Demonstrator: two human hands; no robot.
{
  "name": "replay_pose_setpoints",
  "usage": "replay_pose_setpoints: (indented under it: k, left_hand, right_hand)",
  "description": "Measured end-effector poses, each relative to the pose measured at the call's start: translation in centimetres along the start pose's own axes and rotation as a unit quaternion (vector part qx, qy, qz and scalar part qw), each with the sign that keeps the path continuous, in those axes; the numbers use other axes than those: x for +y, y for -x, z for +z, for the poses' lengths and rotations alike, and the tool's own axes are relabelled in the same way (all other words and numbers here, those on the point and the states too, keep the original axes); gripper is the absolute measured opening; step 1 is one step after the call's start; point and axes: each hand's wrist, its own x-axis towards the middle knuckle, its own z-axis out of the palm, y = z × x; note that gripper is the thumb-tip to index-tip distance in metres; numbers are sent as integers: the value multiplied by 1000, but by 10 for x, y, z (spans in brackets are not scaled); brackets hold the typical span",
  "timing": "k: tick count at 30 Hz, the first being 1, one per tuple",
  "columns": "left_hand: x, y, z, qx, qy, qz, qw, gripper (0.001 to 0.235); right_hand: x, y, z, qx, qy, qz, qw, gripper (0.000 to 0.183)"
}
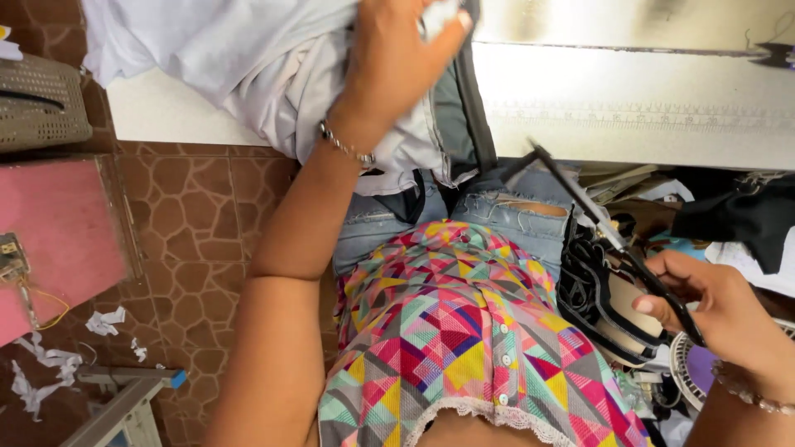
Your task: Trimming and cutting fabric pieces using large industrial scissors at a workbench.
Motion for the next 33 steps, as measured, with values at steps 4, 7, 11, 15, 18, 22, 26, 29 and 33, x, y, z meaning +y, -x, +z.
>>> replay_pose_setpoints:
  k: [4, 7, 11, 15, 18, 22, 26, 29, 33]
  left_hand:
    - [34, 12, -1, -106, 93, 79, 987, 32]
    - [24, 15, 13, -110, -81, 26, 990, 53]
    - [48, 11, -2, -101, -173, -14, 980, 46]
    - [42, 16, -10, -208, -216, 141, 943, 49]
    - [35, 21, -12, -213, -284, 158, 922, 57]
    - [43, 25, -25, -218, -254, 155, 930, 59]
    - [38, 36, -13, -226, -261, 93, 934, 67]
    - [41, 41, -8, -206, -240, 65, 946, 62]
    - [44, 47, -8, -192, -172, 97, 961, 48]
  right_hand:
    - [-23, -2, 21, 3, -128, -67, 990, 43]
    - [-33, -12, 37, -10, -110, -89, 990, 32]
    - [-30, -18, 54, -28, -132, -41, 990, 34]
    - [-31, -13, 61, -26, -98, -90, 991, 35]
    - [-40, -7, 58, -41, -171, -116, 978, 36]
    - [-24, 0, 51, -75, -295, -93, 948, 44]
    - [-21, -7, 55, -130, -281, -111, 944, 55]
    - [-36, -9, 71, -141, -267, -113, 947, 58]
    - [-53, -10, 90, -95, -269, -108, 952, 57]
